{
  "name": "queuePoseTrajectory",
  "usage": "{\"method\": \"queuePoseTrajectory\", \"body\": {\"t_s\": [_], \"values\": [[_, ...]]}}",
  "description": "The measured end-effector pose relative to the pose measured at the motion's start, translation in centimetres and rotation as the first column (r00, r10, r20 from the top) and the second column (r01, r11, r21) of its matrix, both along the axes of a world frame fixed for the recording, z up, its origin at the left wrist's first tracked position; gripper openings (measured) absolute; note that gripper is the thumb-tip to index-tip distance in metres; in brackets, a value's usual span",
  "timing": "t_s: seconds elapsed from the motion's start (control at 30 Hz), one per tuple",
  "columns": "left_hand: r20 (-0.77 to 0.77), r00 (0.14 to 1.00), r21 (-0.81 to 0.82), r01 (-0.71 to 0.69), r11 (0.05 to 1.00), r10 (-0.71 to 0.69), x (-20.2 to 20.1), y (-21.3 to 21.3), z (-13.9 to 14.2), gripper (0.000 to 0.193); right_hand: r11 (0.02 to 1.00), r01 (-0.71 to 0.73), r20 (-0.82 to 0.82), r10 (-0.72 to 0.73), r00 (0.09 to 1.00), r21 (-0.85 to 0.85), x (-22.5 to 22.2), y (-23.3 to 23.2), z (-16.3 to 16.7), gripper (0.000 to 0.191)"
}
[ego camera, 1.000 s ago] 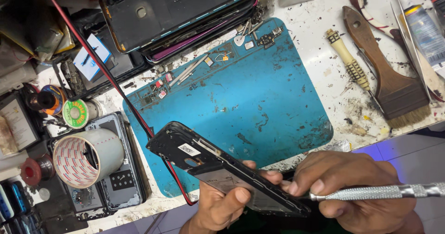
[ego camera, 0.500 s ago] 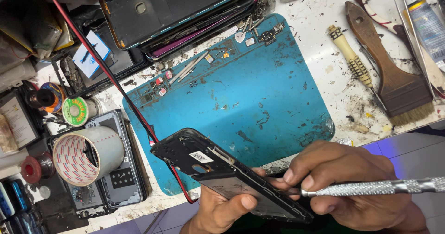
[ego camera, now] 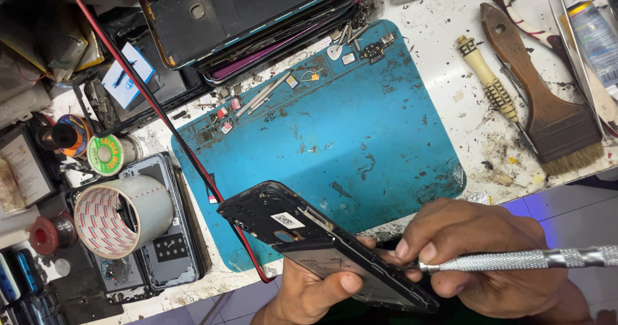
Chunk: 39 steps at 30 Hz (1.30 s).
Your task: The person repairs a disassembled smartphone on a work mat. They use a screwdriver-like tool to pry at the phone's internals, peel a strip of double-sided adhesive tape, apply adhesive from a tube to the phone body, press a component into place, then hold the phone and work along its edge with a metal prying tool to reseat the assembly.
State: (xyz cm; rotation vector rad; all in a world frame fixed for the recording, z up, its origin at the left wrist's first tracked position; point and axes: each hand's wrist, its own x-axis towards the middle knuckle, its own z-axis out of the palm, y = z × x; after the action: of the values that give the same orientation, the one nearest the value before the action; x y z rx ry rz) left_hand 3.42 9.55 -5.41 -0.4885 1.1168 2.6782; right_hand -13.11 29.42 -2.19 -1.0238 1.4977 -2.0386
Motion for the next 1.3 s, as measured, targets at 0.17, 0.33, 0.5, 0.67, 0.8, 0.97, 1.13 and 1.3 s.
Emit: {"method": "queuePoseTrajectory", "body": {"t_s": [0.17, 0.33, 0.5, 0.67, 0.8, 0.97, 1.13, 1.3], "values": [[0.026, 0.999, -0.049, 0.021, 0.999, -0.02, 0.2, 0.0, -0.2, 0.043, 0.997, -0.069, 0.019, 0.07, 0.997, -0.021, -0.7, 0.1, 0.1, 0.023], [0.019, 1.0, -0.135, 0.017, 0.991, -0.015, 0.2, 0.0, -0.6, 0.044, 1.0, -0.022, -0.004, 0.022, 1.0, 0.001, -0.4, -0.1, -0.1, 0.024], [-0.005, 0.999, -0.185, 0.036, 0.982, -0.037, 0.1, 0.0, -0.6, 0.041, 1.0, 0.006, 0.03, -0.006, 1.0, 0.005, 0.0, -0.2, -0.1, 0.025], [0.011, 0.996, -0.155, 0.093, 0.983, -0.093, -0.2, 0.2, -0.2, 0.038, 1.0, 0.007, -0.004, -0.007, 1.0, 0.003, -0.1, -0.1, -0.5, 0.025], [0.021, 0.995, -0.138, 0.101, 0.985, -0.099, -0.5, 0.4, 0.1, 0.039, 1.0, 0.0, -0.013, 0.0, 1.0, -0.001, -0.2, 0.0, -0.8, 0.025], [-0.025, 0.993, -0.144, 0.115, 0.983, -0.12, -1.0, 0.4, 0.4, 0.039, 1.0, -0.005, 0.01, 0.005, 1.0, -0.028, -0.5, 0.0, -0.6, 0.025], [-0.065, 0.986, -0.036, 0.155, 0.987, -0.157, -1.6, 0.2, 1.2, 0.034, 0.998, -0.036, 0.064, 0.039, 0.997, -0.055, -0.4, -0.2, -0.5, 0.024], [-0.057, 0.986, -0.029, 0.157, 0.987, -0.159, -2.0, 0.0, 1.8, 0.032, 0.997, 0.012, 0.121, -0.003, 0.993, -0.078, 0.2, -0.5, -0.5, 0.024]]}}
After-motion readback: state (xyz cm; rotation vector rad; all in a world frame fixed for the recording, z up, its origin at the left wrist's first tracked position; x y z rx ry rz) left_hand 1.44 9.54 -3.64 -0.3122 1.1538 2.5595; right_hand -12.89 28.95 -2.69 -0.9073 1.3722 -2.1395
